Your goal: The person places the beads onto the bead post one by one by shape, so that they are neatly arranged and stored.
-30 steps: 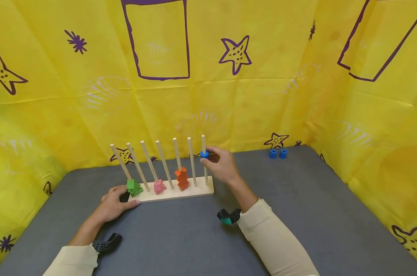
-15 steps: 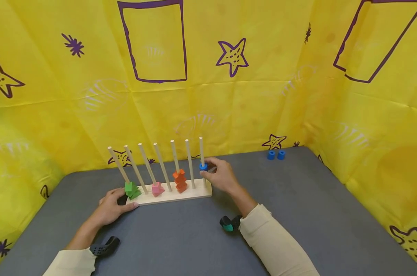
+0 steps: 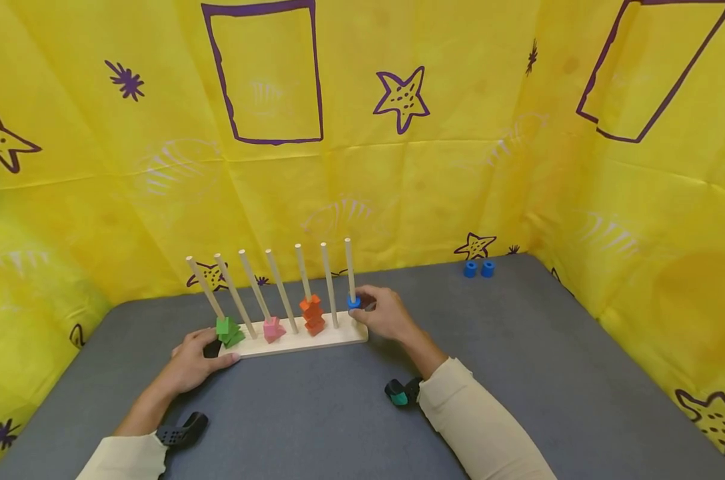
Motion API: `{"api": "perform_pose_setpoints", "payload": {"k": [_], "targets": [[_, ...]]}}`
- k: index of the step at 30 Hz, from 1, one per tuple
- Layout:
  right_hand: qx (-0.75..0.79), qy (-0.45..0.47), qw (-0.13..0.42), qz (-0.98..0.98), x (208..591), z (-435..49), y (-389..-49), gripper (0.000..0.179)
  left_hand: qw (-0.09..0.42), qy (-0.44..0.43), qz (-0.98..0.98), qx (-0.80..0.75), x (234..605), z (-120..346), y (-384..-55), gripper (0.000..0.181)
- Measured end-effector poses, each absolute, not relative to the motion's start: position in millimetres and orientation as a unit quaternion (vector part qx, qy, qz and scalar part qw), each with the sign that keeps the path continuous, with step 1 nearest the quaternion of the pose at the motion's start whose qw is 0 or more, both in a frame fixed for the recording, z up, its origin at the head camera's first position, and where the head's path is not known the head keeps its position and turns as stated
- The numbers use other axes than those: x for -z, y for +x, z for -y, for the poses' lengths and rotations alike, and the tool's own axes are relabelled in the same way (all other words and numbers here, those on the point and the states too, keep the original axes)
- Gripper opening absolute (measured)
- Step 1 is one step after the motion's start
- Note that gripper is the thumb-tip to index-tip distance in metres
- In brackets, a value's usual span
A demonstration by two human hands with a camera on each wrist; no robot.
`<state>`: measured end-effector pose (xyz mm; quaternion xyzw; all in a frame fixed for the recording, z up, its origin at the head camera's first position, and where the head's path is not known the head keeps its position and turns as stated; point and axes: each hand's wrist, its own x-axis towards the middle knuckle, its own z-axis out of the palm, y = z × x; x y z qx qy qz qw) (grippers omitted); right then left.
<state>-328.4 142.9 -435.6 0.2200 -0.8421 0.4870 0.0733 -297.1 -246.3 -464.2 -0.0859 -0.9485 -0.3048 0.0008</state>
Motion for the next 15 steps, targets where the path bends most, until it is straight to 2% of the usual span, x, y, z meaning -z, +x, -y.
{"api": "perform_pose_setpoints", "payload": {"k": [15], "targets": [[-0.466, 0.233, 0.023, 0.853, 448.9, -150.2, -332.7, 0.026, 0.002, -0.088, 0.947, 0.308, 466.4, 247.8, -298.8, 0.08]]}}
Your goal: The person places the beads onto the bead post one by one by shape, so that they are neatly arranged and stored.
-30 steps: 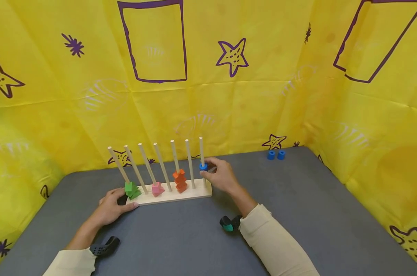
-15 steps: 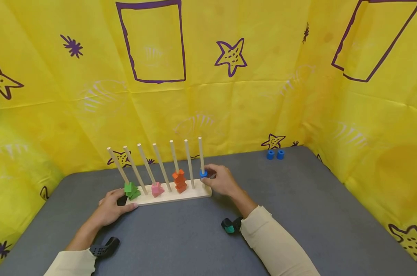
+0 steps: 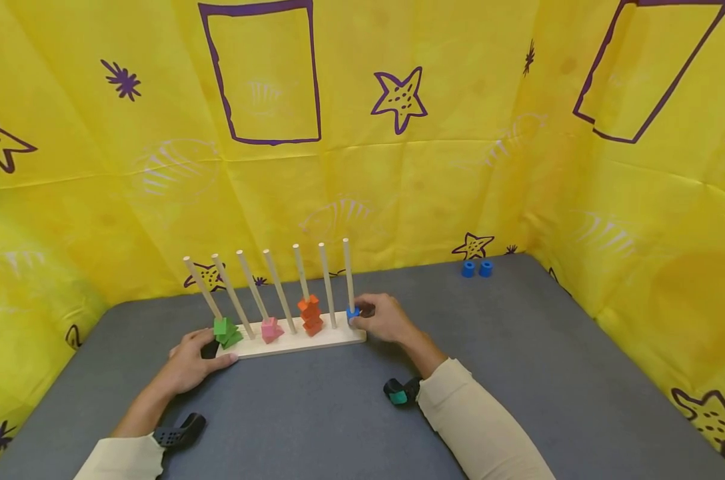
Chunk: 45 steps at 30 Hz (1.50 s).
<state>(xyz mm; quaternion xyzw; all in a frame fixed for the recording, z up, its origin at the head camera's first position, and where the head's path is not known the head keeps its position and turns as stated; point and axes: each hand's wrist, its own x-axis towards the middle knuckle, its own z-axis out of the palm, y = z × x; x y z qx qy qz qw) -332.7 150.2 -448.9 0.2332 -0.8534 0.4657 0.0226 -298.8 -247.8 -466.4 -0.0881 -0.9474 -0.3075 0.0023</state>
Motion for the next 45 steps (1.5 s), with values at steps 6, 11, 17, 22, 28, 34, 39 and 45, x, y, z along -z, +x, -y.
{"api": "perform_pose_setpoints", "payload": {"k": [6, 11, 17, 22, 28, 34, 39, 45], "targets": [[-0.48, 0.219, 0.036, 0.848, 440.2, -158.4, -333.3, 0.025, 0.004, -0.089, 0.948, 0.306, 465.6, 248.0, -298.4, 0.08], [-0.502, 0.21, 0.073, 0.836, 423.5, -173.8, -332.9, 0.025, 0.001, -0.087, 0.949, 0.303, 465.7, 247.3, -299.0, 0.08], [-0.509, 0.192, 0.11, 0.832, 404.0, -198.3, -334.6, 0.024, 0.013, -0.099, 0.948, 0.304, 468.6, 246.5, -298.7, 0.075], [-0.512, 0.164, 0.145, 0.831, 393.3, -220.0, -335.8, 0.027, 0.008, -0.099, 0.946, 0.308, 469.0, 245.3, -297.7, 0.075], [-0.503, 0.13, 0.212, 0.828, 379.1, -239.7, -331.9, 0.029, 0.002, -0.09, 0.946, 0.311, 466.8, 246.1, -297.2, 0.076], [-0.493, 0.093, 0.235, 0.833, 386.2, -267.5, -343.7, 0.034, 0.007, -0.089, 0.948, 0.304, 467.5, 248.0, -299.6, 0.079], [-0.491, 0.043, 0.225, 0.841, 418.0, -297.3, -368.7, 0.042, -0.004, -0.082, 0.949, 0.304, 466.1, 246.9, -298.6, 0.08], [-0.46, 0.001, 0.16, 0.873, 427.1, -311.0, -370.4, 0.05, -0.009, -0.072, 0.95, 0.305, 462.4, 245.0, -295.7, 0.081]]}}
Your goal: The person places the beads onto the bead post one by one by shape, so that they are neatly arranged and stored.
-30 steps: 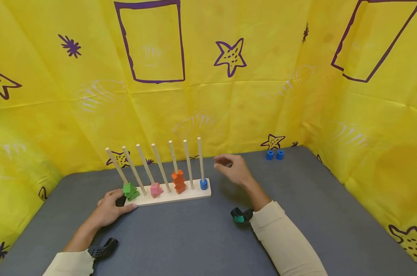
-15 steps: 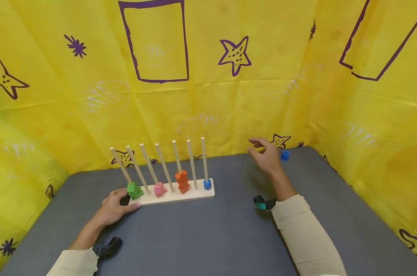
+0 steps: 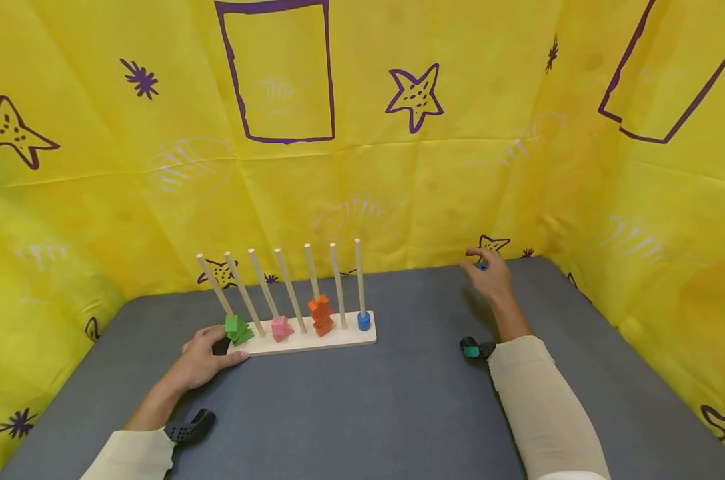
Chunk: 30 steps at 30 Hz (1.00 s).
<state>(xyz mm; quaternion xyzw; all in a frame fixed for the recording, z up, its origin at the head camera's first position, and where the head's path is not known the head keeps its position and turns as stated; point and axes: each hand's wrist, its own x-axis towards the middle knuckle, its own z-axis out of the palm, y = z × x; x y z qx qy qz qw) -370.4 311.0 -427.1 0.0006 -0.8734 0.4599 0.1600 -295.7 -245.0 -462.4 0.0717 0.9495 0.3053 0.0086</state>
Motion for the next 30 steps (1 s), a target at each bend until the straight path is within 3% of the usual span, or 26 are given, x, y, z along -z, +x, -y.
{"api": "perform_pose_setpoints", "payload": {"k": [24, 30], "targets": [[-0.389, -0.017, 0.035, 0.92, 447.8, -320.8, -381.0, 0.052, -0.001, 0.082, -0.947, -0.31, 463.7, 245.6, -297.2, 0.077], [-0.372, -0.001, 0.049, 0.927, 456.1, -314.7, -380.5, 0.046, -0.001, 0.079, -0.947, -0.311, 465.0, 246.1, -296.1, 0.077]]}}
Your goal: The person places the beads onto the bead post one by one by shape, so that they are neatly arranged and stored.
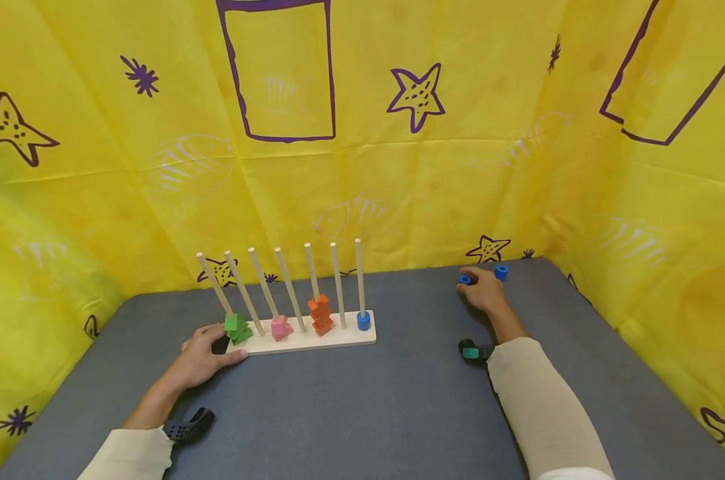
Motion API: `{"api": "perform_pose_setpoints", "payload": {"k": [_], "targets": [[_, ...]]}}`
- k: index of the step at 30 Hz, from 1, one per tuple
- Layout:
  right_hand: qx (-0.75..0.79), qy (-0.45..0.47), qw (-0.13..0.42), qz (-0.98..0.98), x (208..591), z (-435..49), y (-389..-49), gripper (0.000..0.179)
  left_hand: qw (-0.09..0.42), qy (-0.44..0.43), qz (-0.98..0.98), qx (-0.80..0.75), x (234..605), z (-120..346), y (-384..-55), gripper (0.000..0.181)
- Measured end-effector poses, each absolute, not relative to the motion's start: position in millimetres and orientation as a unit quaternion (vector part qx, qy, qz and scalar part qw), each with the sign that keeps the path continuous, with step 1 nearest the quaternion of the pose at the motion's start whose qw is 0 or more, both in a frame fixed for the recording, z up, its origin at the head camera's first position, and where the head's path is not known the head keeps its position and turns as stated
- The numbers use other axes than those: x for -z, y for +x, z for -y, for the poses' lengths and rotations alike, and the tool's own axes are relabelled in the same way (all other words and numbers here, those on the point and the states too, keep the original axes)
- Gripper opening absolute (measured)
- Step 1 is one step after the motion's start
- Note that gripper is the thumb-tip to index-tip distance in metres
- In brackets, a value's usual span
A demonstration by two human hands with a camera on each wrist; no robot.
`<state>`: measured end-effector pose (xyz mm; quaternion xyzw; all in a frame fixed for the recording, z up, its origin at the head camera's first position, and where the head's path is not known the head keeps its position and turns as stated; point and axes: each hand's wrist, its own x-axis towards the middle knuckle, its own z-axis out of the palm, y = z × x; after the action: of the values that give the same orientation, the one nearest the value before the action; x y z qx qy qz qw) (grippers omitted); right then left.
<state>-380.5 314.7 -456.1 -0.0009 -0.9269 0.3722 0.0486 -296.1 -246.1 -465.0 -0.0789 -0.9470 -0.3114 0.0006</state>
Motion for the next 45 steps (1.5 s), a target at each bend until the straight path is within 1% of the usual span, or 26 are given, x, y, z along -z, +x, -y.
{"api": "perform_pose_setpoints", "payload": {"k": [4, 9, 15, 22, 29, 32, 38, 45], "targets": [[-0.384, 0.007, 0.058, 0.922, 452.6, -309.9, -375.3, 0.044, -0.003, -0.08, 0.946, 0.313, 466.6, 246.9, -293.9, 0.077], [-0.405, 0.048, 0.06, 0.911, 439.0, -302.3, -366.1, 0.049, 0.0, -0.081, 0.947, 0.311, 467.7, 247.2, -291.9, 0.075], [-0.429, 0.086, 0.091, 0.894, 406.8, -289.0, -354.0, 0.049, -0.001, -0.08, 0.947, 0.312, 464.2, 245.7, -293.9, 0.076], [-0.469, 0.111, 0.091, 0.871, 368.5, -269.6, -332.8, 0.053, -0.003, -0.08, 0.946, 0.313, 466.5, 245.2, -294.8, 0.076], [-0.482, 0.162, 0.115, 0.853, 332.1, -251.1, -314.5, 0.049, 0.004, -0.087, 0.945, 0.316, 466.4, 246.4, -295.0, 0.076], [-0.485, 0.171, 0.118, 0.849, 320.1, -243.8, -309.2, 0.05, 0.008, -0.09, 0.945, 0.314, 466.3, 247.5, -295.3, 0.076], [-0.498, 0.188, 0.131, 0.836, 301.1, -224.1, -305.0, 0.046, 0.012, -0.096, 0.945, 0.312, 467.2, 247.2, -296.4, 0.076], [-0.525, 0.224, 0.142, 0.809, 287.3, -196.1, -307.9, 0.04, 0.021, -0.104, 0.946, 0.306, 467.8, 247.1, -297.2, 0.073]]}}
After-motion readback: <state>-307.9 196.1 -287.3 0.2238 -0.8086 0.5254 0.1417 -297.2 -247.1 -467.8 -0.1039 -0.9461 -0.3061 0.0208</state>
